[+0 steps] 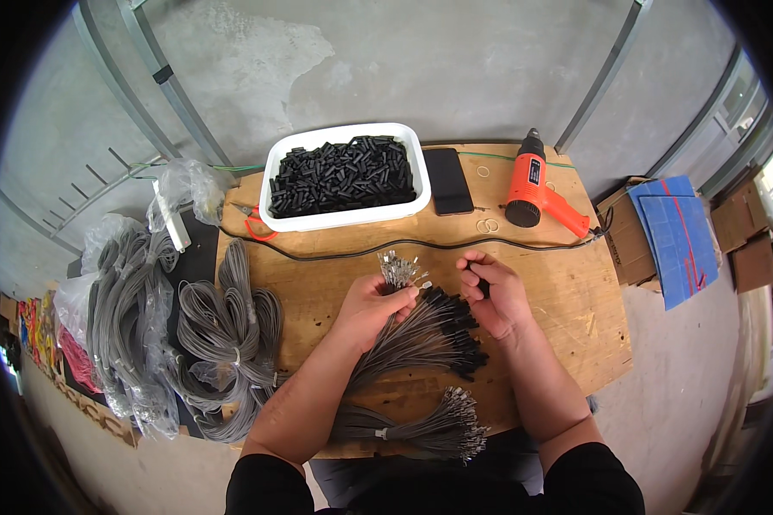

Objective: Manually sliding heat-shrink tubing pieces onto the terminals of multiple wire cables at a factory workstation.

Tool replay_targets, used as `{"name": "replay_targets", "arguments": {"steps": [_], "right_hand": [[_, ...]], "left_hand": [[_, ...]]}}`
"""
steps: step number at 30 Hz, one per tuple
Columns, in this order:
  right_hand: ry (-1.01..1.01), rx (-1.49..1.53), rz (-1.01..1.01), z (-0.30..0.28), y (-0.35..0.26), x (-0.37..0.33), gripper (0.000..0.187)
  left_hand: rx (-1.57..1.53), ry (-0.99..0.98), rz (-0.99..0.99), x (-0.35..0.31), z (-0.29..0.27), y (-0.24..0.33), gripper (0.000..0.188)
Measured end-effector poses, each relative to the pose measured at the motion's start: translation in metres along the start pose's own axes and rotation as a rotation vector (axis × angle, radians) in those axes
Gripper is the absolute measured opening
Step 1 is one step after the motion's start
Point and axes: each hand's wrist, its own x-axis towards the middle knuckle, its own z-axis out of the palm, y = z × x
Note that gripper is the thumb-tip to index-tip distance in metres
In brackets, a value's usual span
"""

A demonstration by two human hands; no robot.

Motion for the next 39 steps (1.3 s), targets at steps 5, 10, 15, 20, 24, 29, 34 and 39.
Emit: {"name": "replay_targets", "arguments": {"steps": [5, 10, 15, 20, 24, 29, 34, 39], "right_hand": [[-0.015, 0.028, 0.013, -0.002, -0.002, 0.001, 0.016], [-0.084, -0.031, 0.044, 0.007, -0.005, -0.007, 0.018], [-0.098, -0.116, 0.062, 0.009, -0.004, -0.011, 0.019], [-0.158, -0.194, 0.041, 0.018, 0.0, -0.014, 0.018], [-0.113, -0.353, -0.063, 0.017, 0.009, -0.016, 0.014], [-0.085, -0.362, -0.055, 0.015, 0.007, -0.013, 0.011], [-0.099, -0.266, -0.059, 0.009, 0.005, -0.009, 0.014], [-0.047, -0.363, -0.118, 0.008, 0.003, -0.012, 0.008]], "left_hand": [[-0.01, -0.014, 0.004, 0.0, 0.0, -0.001, 0.014], [-0.021, -0.028, 0.006, 0.0, -0.002, -0.002, 0.015], [-0.015, -0.018, -0.004, -0.002, 0.0, 0.002, 0.015], [-0.038, -0.011, 0.001, -0.004, 0.002, 0.005, 0.014], [-0.045, -0.023, 0.005, -0.004, 0.002, 0.006, 0.013], [-0.058, -0.025, 0.008, -0.005, 0.0, 0.005, 0.013], [-0.044, -0.021, 0.009, -0.003, -0.001, 0.004, 0.013], [-0.041, -0.041, 0.017, -0.001, 0.003, 0.003, 0.014]]}}
